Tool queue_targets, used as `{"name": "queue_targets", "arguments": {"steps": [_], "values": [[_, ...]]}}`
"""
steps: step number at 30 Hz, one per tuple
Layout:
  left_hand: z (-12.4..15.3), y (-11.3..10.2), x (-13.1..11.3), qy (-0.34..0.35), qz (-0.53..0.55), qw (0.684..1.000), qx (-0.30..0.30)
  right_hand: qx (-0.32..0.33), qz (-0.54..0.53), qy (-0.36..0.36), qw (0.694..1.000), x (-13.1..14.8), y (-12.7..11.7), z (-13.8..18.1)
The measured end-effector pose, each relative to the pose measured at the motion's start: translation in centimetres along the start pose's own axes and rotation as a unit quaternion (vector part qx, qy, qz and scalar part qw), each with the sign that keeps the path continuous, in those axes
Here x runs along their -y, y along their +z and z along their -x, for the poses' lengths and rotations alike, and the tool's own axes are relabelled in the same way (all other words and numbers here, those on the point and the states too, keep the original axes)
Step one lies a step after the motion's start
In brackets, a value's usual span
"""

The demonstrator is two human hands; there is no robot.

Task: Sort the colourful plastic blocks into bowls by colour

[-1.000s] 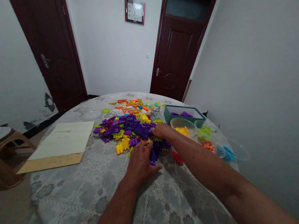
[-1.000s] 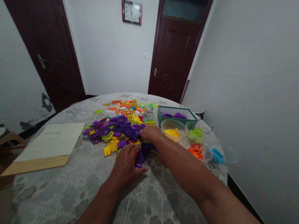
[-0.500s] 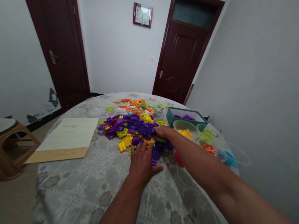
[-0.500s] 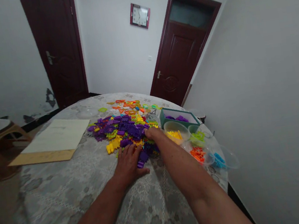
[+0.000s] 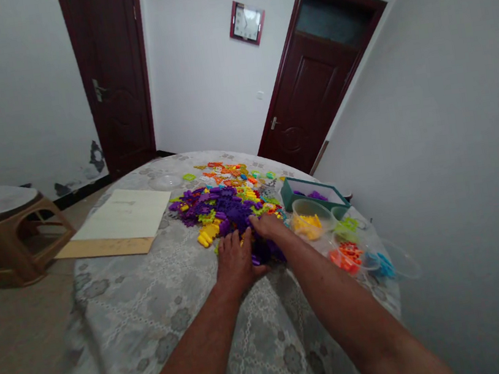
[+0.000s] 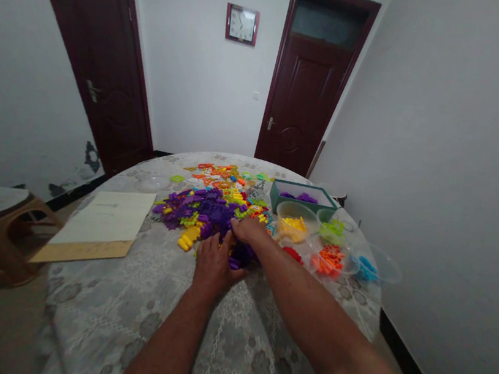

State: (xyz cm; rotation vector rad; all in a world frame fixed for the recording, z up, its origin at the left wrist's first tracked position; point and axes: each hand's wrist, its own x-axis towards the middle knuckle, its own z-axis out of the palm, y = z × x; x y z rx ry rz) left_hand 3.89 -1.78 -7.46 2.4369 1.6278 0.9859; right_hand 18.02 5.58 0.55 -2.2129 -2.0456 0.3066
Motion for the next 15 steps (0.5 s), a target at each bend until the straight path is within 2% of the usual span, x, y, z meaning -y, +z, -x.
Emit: {"name": "queue_targets", "arguments": {"steps": [3, 7, 12, 15], "values": [[0.0, -0.3, 0.0, 0.002, 0.003, 1.000, -0.017, -0.039, -0.031, 0.029, 0.998, 0.6, 1.3, 1.1], [0.0, -0.4, 0.2, 0.009, 0.013, 1.000, -0.023, -0.096, -0.077, 0.026, 0.992, 0.8, 2.8, 3.0], [0.0, 1.4, 1.5, 0.064, 0.069, 0.994, -0.049, -0.179, -0.131, 0.010, 0.975, 0.9, 4.2, 4.9], [-0.2, 2.4, 2.6, 0.113, 0.128, 0.982, -0.079, -0.205, -0.158, -0.003, 0.966, 1.1, 4.9, 5.6]]}}
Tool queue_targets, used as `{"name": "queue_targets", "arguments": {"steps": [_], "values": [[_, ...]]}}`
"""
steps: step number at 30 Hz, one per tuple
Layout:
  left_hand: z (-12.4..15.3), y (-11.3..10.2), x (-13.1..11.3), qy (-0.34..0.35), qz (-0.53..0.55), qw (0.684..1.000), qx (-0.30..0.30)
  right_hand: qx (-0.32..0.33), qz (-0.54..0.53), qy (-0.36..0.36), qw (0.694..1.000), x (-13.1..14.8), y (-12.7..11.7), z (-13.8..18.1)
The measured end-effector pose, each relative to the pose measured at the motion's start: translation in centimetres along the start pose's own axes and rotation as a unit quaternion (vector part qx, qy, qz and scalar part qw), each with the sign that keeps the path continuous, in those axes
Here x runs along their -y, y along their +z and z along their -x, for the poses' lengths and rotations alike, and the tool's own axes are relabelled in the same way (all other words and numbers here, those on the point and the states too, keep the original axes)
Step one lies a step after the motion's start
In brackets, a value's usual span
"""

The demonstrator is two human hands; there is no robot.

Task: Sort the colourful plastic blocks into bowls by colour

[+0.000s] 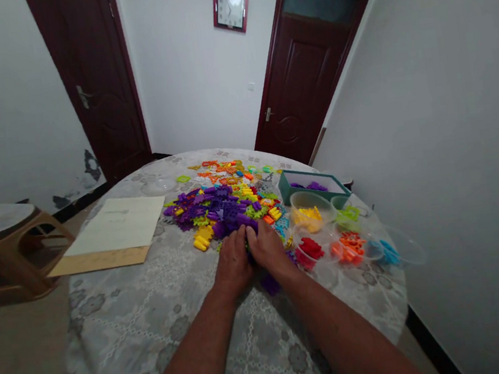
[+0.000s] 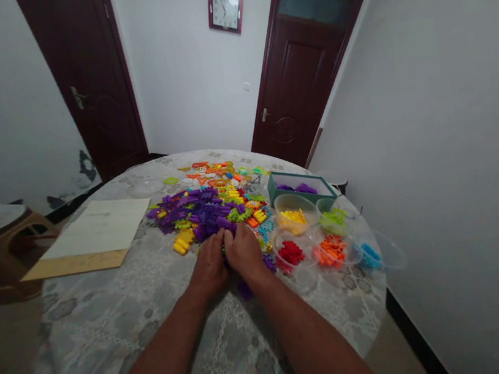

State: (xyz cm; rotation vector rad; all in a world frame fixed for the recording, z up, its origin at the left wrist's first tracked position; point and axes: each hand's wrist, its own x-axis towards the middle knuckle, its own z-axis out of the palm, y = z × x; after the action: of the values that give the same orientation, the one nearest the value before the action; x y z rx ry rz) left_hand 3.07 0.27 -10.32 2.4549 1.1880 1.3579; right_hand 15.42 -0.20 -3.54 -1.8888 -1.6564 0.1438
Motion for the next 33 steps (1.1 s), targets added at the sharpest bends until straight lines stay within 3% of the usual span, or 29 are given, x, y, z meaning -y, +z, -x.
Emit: {"name": "queue_targets", "arguments": {"steps": [7, 14, 27, 33], "values": [[-0.7, -1.0, 0.4, -0.005, 0.108, 0.994, 0.009, -0.063, -0.136, -0.040, 0.988, -0.4, 0.9, 1.8], [-1.4, -2.2, -0.3, -0.038, 0.148, 0.988, 0.030, -0.067, -0.243, -0.065, 0.966, -1.2, 0.4, 2.0], [-2.7, -4.3, -0.8, -0.112, 0.202, 0.967, 0.108, -0.085, -0.279, -0.064, 0.954, -1.5, 1.0, 1.8], [-3.0, -3.9, -1.1, -0.171, 0.208, 0.962, 0.038, -0.064, -0.273, -0.065, 0.958, -1.2, 1.4, 1.7]]}}
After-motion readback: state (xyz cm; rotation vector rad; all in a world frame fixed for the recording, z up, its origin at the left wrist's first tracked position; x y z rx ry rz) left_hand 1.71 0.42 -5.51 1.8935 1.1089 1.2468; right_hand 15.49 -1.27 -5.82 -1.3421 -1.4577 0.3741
